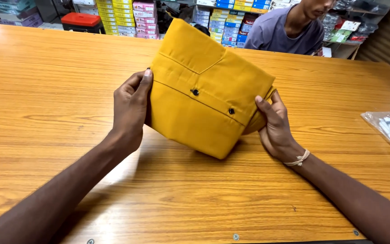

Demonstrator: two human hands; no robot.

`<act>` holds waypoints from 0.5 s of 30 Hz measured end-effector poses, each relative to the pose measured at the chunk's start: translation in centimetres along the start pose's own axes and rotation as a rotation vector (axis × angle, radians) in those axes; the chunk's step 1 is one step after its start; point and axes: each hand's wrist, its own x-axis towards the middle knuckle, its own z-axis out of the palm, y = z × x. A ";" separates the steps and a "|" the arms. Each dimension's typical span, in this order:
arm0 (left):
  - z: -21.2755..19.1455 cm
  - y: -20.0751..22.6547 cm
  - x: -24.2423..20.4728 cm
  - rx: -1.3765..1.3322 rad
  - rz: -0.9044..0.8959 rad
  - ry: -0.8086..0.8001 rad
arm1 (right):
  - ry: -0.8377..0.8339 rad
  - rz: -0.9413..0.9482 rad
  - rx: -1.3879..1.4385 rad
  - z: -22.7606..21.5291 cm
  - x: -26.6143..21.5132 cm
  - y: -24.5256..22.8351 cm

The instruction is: Folding a yellow button-down shirt on a wooden table.

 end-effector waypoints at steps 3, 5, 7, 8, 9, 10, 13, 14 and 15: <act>-0.5 -0.2 0.7 0.078 -0.111 -0.008 | 0.037 -0.021 0.017 0.7 0.0 -0.4; -0.7 -0.1 0.9 0.167 -0.205 -0.031 | 0.064 -0.006 -0.001 1.5 -0.1 -1.0; -0.8 -0.2 1.2 0.256 -0.299 -0.055 | 0.091 0.010 -0.019 1.8 0.0 -1.3; -0.8 -0.4 1.3 0.334 -0.342 -0.076 | 0.110 0.034 -0.042 1.7 0.0 -1.4; -0.8 -0.6 1.4 0.413 -0.385 -0.096 | 0.129 0.058 -0.064 1.5 0.0 -1.4; -0.9 -0.7 1.4 0.415 -0.388 -0.099 | 0.133 0.059 -0.064 1.4 -0.1 -1.5; -1.4 -1.3 1.6 0.534 -0.495 -0.113 | 0.109 0.075 -0.005 1.1 -0.4 -1.9; -1.9 -1.7 1.8 0.549 -0.471 -0.117 | 0.063 0.077 0.057 0.9 -0.5 -1.9; -2.3 -2.2 1.9 0.565 -0.447 -0.121 | 0.018 0.078 0.119 0.8 -0.6 -2.0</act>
